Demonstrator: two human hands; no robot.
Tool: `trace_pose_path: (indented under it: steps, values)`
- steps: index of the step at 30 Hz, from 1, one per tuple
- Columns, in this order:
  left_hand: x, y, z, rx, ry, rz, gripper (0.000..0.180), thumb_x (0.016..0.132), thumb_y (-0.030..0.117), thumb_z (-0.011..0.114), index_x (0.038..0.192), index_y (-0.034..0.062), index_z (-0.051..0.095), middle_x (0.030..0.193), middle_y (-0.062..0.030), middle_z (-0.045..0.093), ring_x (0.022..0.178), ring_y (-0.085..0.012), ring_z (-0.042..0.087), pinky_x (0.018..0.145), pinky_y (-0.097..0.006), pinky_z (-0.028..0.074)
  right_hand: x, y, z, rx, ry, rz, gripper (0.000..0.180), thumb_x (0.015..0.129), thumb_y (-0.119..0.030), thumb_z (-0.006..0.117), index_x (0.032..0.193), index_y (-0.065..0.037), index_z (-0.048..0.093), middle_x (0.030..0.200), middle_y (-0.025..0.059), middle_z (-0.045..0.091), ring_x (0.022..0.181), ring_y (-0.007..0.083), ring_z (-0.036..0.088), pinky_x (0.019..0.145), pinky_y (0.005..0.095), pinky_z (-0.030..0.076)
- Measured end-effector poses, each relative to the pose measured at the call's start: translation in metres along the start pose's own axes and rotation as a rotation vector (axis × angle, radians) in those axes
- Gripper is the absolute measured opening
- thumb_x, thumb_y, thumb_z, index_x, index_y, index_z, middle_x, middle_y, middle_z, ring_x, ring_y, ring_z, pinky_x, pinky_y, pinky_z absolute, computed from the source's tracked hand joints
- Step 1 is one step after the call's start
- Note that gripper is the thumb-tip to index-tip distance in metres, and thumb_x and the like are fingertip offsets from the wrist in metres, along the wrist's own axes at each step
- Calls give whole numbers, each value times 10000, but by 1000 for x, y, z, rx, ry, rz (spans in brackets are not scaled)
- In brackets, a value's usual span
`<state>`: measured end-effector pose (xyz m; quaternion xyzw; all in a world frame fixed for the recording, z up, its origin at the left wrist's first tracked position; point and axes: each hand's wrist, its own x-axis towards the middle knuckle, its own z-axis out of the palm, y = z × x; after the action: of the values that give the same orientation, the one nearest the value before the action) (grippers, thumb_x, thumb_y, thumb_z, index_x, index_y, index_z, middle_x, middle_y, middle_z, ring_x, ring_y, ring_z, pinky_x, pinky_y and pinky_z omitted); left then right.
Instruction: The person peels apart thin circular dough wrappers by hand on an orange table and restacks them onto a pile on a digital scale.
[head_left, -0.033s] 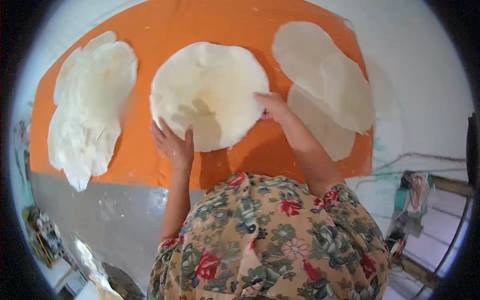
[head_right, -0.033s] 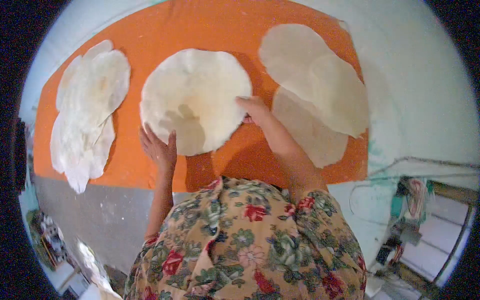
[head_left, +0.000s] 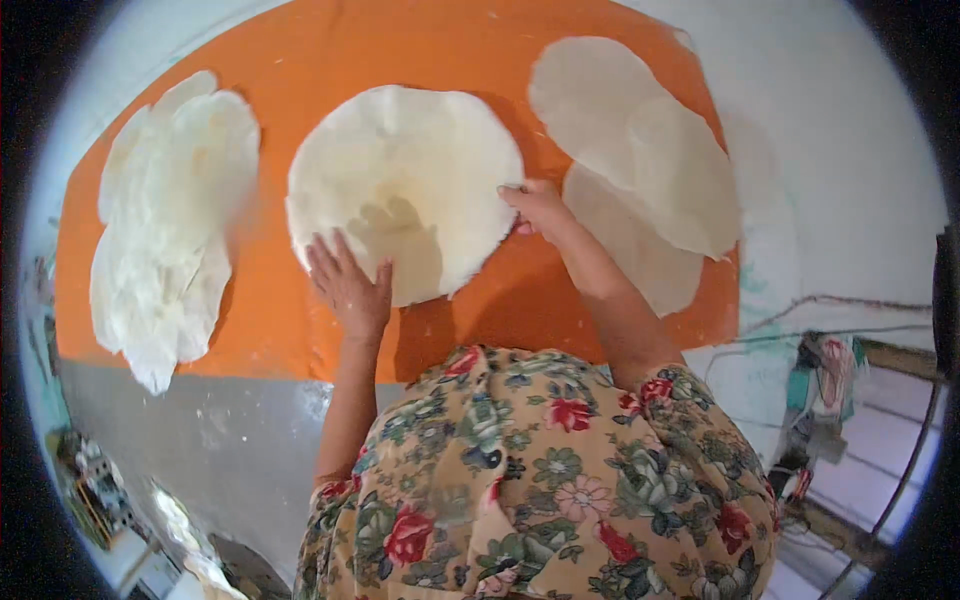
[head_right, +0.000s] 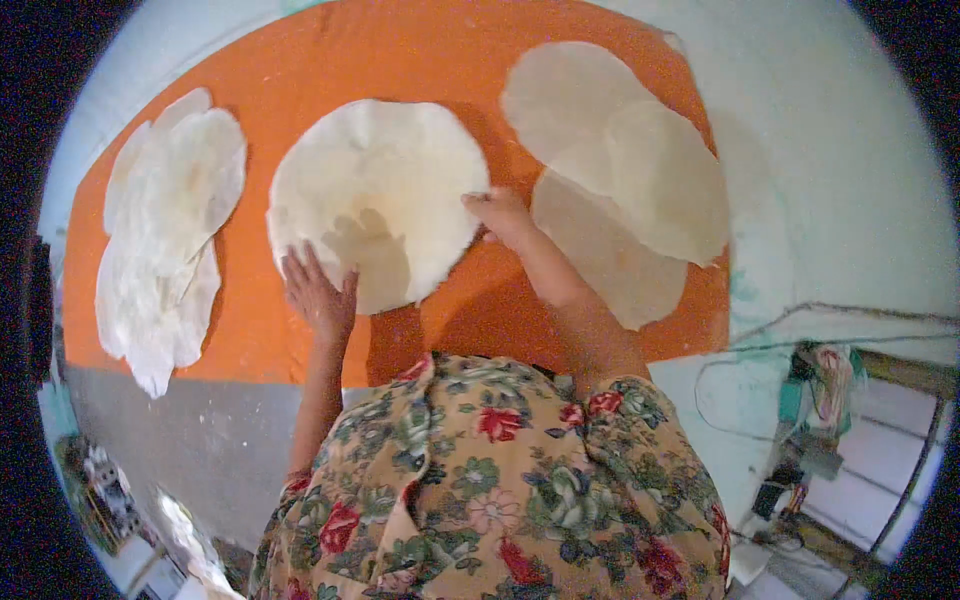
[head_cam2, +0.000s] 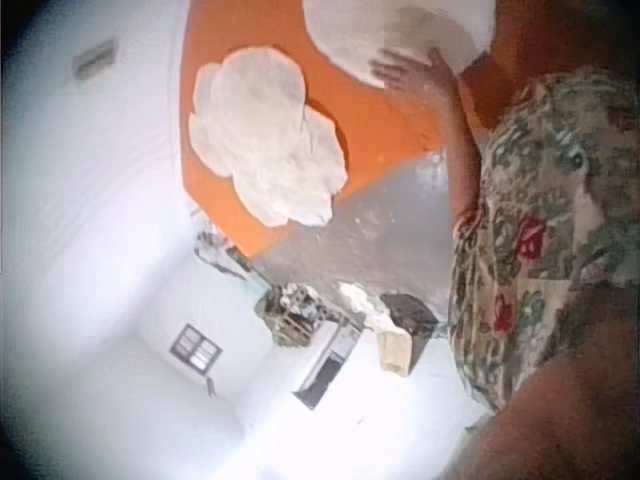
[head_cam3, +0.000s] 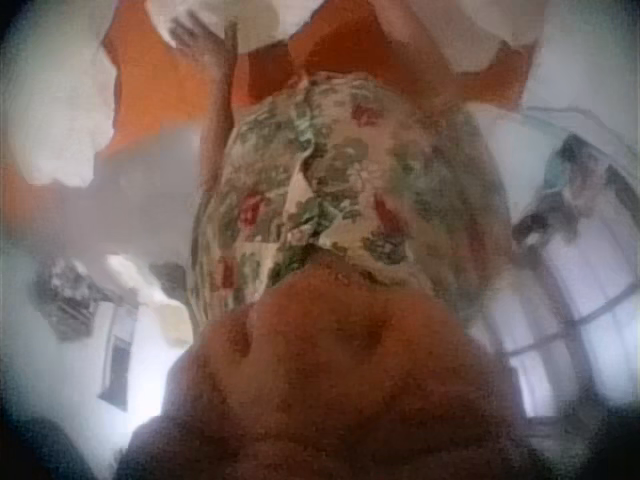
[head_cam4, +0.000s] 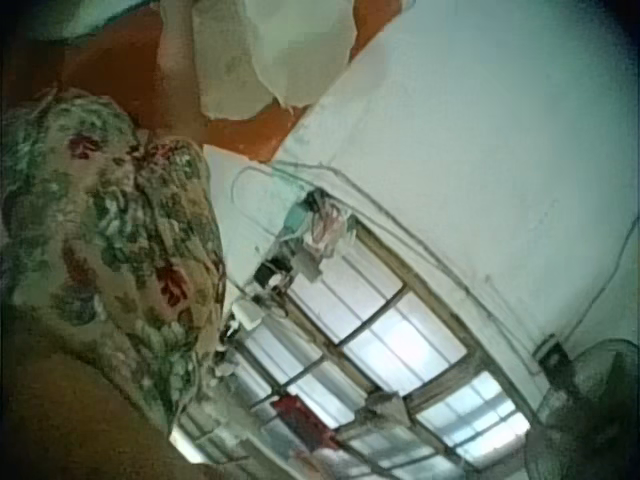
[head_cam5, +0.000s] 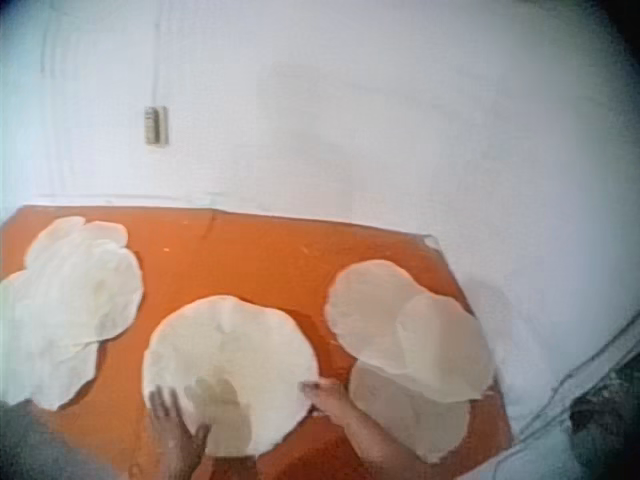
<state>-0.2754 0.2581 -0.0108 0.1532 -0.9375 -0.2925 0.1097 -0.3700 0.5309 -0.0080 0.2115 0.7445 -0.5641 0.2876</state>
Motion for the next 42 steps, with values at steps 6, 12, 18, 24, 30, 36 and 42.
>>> trace_pose_path:
  steps: [6,12,18,24,30,36,42]
  values:
    - [-15,19,42,528,-240,403,752,805,587,422,1358,92,301,1421,-224,170,1316,-402,117,1033,-553,96,1,67,-137,-720,849,-573,510,752,-333,603,1156,-40,498,1097,194,554,1008,350,529,853,418,425]
    - [-17,11,39,548,-219,368,744,820,600,378,1359,93,299,1415,-227,189,1322,-391,118,1036,-551,81,-33,125,-199,-1072,798,117,610,763,-336,581,1275,-63,392,1302,204,387,1168,342,412,954,458,336]
    - [-12,5,39,581,-204,399,733,821,589,385,1371,114,284,1426,-203,187,1320,-389,134,1025,-554,112,-18,156,-198,-1173,826,-235,626,758,-355,578,1279,-68,385,1279,197,409,1163,354,413,931,470,353]
    - [-14,7,41,538,-177,409,720,825,571,405,1372,119,286,1420,-204,208,1313,-390,168,1009,-572,141,-9,130,-207,-1060,892,-245,442,805,-255,511,1204,-73,456,1227,178,466,1104,340,469,890,475,396]
    - [-10,-5,44,562,-247,338,784,811,615,375,1386,102,228,1436,-225,119,1334,-391,58,1032,-564,57,-7,95,-229,-1187,828,-37,242,840,-257,467,945,-75,586,845,169,627,765,364,600,710,454,487]
    - [-13,-19,50,429,-219,339,768,811,603,390,1367,89,265,1421,-246,146,1326,-411,71,1019,-586,63,-73,-114,-166,-1244,909,-641,265,838,-213,467,1012,-54,588,819,187,618,690,312,594,642,429,479]
    - [10,-2,23,87,-323,275,788,771,579,515,1313,30,354,1377,-255,255,1303,-387,195,1017,-552,164,-161,-222,-90,-14,454,-747,305,844,-206,537,1094,-31,544,842,-2,616,770,127,586,718,275,473]
